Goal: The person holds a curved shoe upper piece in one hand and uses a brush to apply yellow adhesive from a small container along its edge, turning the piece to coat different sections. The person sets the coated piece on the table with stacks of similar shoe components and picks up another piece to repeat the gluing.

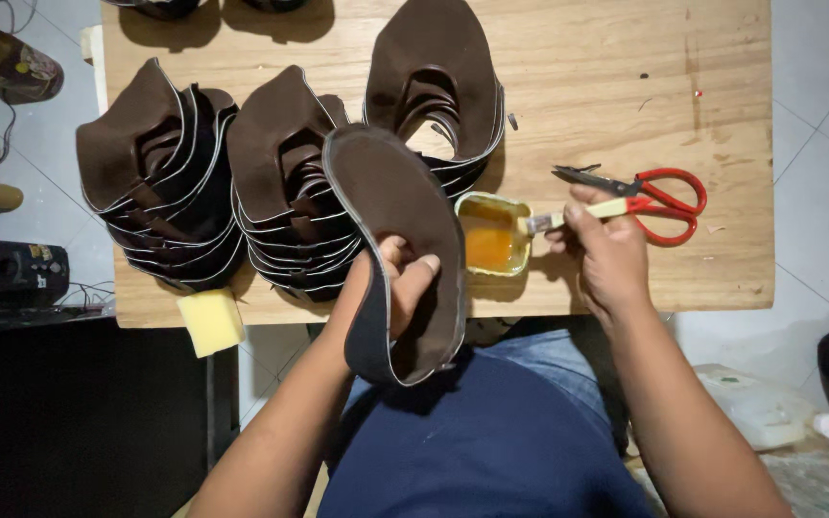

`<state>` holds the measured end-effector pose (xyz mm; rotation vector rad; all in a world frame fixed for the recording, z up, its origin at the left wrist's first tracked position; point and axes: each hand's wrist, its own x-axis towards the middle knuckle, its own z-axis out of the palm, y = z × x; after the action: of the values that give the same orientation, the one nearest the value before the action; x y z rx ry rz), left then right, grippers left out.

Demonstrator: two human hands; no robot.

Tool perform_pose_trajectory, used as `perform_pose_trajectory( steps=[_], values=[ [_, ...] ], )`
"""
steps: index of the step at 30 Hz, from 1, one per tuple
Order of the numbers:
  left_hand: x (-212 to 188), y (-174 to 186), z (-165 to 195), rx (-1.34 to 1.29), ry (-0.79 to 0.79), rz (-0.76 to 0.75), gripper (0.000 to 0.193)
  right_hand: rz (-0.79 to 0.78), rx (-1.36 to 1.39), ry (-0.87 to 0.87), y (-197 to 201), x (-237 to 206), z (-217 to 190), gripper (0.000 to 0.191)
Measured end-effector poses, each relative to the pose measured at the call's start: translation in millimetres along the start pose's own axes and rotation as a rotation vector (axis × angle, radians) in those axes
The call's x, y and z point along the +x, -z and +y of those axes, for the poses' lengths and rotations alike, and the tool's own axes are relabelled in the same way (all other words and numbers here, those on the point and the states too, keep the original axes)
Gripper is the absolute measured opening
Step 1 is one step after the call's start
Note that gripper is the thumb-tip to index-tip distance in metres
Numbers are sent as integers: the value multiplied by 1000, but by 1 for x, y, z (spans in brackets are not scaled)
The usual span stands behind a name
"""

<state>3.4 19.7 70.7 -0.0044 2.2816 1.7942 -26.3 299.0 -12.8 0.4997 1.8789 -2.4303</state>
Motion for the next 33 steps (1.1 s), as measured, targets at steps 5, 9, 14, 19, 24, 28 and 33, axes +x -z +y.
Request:
perform_pose_trajectory(
  steps=[5, 9, 14, 19, 24, 28, 33],
  values=[
    [-1, -5, 0, -39, 157, 49, 21, -57, 285, -255, 15, 7, 32, 23],
    [2, -6, -10, -46, 11, 29, 21, 66, 154, -354, 14, -2, 32, 30],
    [7, -1, -18, -204, -107, 12, 17, -291, -274, 214, -6, -54, -20, 41],
    [8, -12, -13, 146, -125, 64, 20, -690, -865, 692, -51, -99, -71, 60],
    [4, -9, -5, -102, 12, -27, 32, -793, -891, 815, -93, -95, -92, 31],
    [-8, 5, -11, -285, -146, 175, 35, -739, -975, 953, -103, -87, -109, 34],
    [-38, 19, -36, -89, -301, 320, 29, -586, -1160, 1069, -118, -40, -127, 35]
  ],
)
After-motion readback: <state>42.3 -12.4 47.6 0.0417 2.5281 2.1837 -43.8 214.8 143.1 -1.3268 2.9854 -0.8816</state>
